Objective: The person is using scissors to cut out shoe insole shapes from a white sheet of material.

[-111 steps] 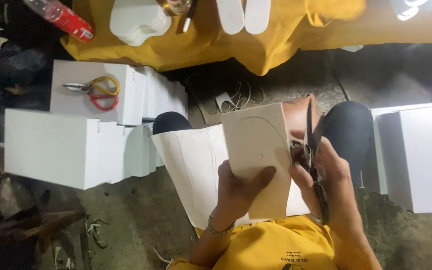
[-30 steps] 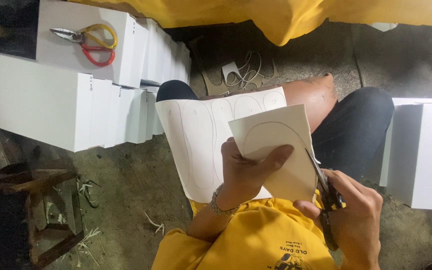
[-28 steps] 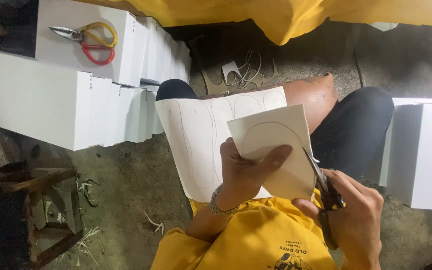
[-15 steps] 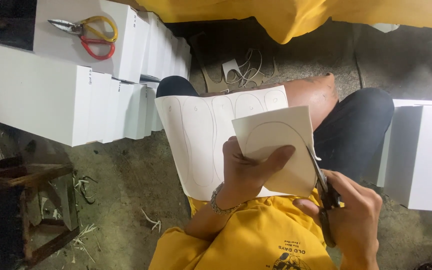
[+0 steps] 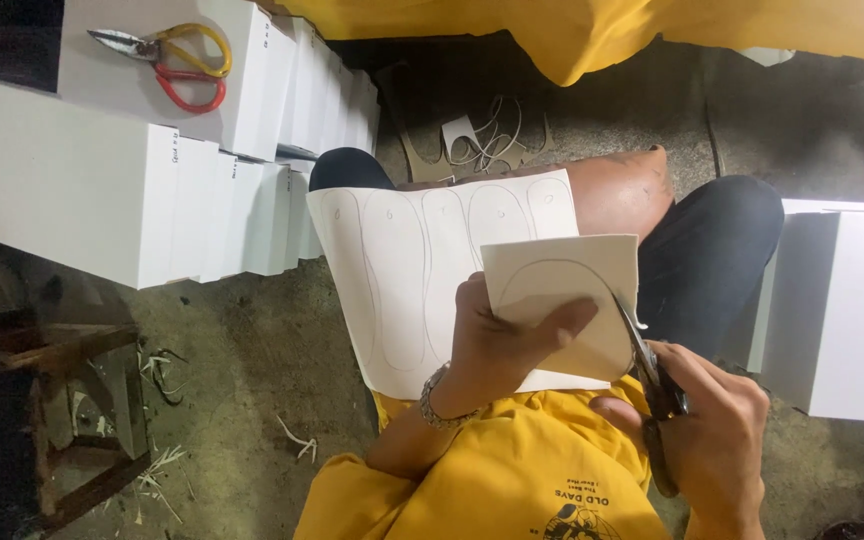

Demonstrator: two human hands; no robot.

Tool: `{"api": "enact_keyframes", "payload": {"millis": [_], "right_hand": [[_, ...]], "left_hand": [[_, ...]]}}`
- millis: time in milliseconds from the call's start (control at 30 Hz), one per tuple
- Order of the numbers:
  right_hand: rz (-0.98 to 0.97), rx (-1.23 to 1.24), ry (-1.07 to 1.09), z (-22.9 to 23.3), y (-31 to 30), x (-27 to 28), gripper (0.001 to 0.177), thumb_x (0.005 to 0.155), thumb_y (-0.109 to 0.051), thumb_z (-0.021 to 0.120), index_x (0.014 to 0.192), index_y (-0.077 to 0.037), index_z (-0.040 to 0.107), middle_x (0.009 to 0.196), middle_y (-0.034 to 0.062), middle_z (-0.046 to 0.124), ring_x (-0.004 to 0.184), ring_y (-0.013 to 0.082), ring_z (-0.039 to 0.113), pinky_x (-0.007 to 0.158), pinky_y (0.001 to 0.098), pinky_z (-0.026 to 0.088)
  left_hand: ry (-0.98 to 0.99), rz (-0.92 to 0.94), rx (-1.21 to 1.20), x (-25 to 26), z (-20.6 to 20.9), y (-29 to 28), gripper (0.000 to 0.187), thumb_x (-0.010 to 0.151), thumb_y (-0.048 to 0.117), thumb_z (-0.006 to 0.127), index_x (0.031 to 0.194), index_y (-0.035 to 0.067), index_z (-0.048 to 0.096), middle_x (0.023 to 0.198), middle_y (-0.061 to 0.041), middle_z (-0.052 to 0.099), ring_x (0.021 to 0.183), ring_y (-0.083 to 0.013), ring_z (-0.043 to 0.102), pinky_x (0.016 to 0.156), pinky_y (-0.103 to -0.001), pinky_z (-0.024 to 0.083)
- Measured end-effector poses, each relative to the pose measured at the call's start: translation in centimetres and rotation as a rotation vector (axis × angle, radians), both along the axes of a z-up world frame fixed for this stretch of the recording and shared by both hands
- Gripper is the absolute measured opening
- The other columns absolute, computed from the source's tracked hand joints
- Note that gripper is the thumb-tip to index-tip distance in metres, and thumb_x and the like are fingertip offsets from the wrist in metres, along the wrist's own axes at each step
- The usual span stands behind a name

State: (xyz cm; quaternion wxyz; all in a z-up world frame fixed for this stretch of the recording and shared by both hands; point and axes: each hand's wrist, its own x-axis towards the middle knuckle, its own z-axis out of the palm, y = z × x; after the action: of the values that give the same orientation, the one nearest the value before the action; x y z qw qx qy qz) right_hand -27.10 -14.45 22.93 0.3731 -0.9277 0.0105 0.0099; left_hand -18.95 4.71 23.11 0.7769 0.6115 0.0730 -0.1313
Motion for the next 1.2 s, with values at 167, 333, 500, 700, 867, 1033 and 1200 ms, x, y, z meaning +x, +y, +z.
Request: {"api": "enact_keyframes", "payload": {"millis": [167,333,500,700,867,1033,1200], "right_hand": [[0.006,0.03,0.028,-0.5,-0.3,0.3,0.063,0.062,-0.051,0.081,0.101,-0.001,0.073,0.074,0.0053,0.067,0.058,0.0135,0.051,0.052,0.0288,0.047],[0.03,0.074,-0.018,0.7,-0.1,1.4,0.068,0.063,-0.054,0.076,0.101,0.002,0.072,0.071,0.006,0.061,0.059,0.0163,0.043,0.053,0.0312,0.04],[0.071,-0.03,-0.055,0.0,-0.9,0.9,0.07,0.062,-0.052,0.081,0.104,0.003,0.073,0.09,0.0127,0.075,0.064,0.0175,0.063,0.063,0.0348,0.06],[0.068,0.012,-0.034,-0.4,-1.1,0.5,0.065,0.062,-0.047,0.084,0.102,0.003,0.071,0.083,0.0104,0.073,0.059,0.0153,0.059,0.058,0.0312,0.06],[0.061,0.005,-0.022,0.0,-0.9,1.0,0.066,0.061,-0.051,0.083,0.101,0.001,0.072,0.079,0.008,0.068,0.06,0.0154,0.051,0.056,0.0326,0.05],[0.102,-0.02,-0.019,0.2,-1.1,1.2,0.063,0.064,-0.051,0.083,0.099,0.0,0.069,0.073,0.0068,0.062,0.058,0.0163,0.046,0.052,0.0326,0.043],[0.102,-0.061,0.015,0.0,-1.3,0.7,0.068,0.063,-0.053,0.081,0.103,0.001,0.072,0.086,0.0106,0.074,0.059,0.0188,0.063,0.06,0.0347,0.06]], "left_hand": [[-0.1,-0.056,0.078,0.3,0.3,0.5,0.036,0.084,0.034,0.078,0.104,0.004,0.075,0.099,-0.007,0.077,0.087,-0.0178,0.074,0.074,-0.033,0.069],[-0.107,-0.114,0.153,0.1,0.6,0.7,0.031,0.085,0.03,0.078,0.103,0.005,0.075,0.099,-0.004,0.077,0.088,-0.0121,0.07,0.074,-0.028,0.063],[-0.101,-0.173,0.129,0.4,0.4,1.2,0.043,0.084,0.037,0.076,0.114,0.007,0.071,0.109,-0.01,0.076,0.097,-0.0271,0.077,0.082,-0.038,0.071],[-0.09,-0.136,0.116,0.3,0.0,0.8,0.038,0.083,0.036,0.076,0.106,0.005,0.074,0.101,-0.008,0.077,0.088,-0.022,0.075,0.076,-0.034,0.07],[-0.093,-0.197,0.116,0.5,0.5,1.1,0.033,0.085,0.032,0.077,0.101,0.003,0.075,0.097,-0.005,0.076,0.086,-0.0148,0.071,0.071,-0.028,0.063],[-0.133,-0.268,0.074,0.6,0.4,1.4,0.027,0.088,0.026,0.077,0.099,0.002,0.074,0.093,-0.001,0.072,0.084,-0.0084,0.063,0.071,-0.025,0.058],[-0.124,-0.309,0.151,1.0,0.5,1.8,0.03,0.084,0.03,0.079,0.097,0.003,0.075,0.092,-0.004,0.075,0.083,-0.0109,0.067,0.065,-0.026,0.06]]}}
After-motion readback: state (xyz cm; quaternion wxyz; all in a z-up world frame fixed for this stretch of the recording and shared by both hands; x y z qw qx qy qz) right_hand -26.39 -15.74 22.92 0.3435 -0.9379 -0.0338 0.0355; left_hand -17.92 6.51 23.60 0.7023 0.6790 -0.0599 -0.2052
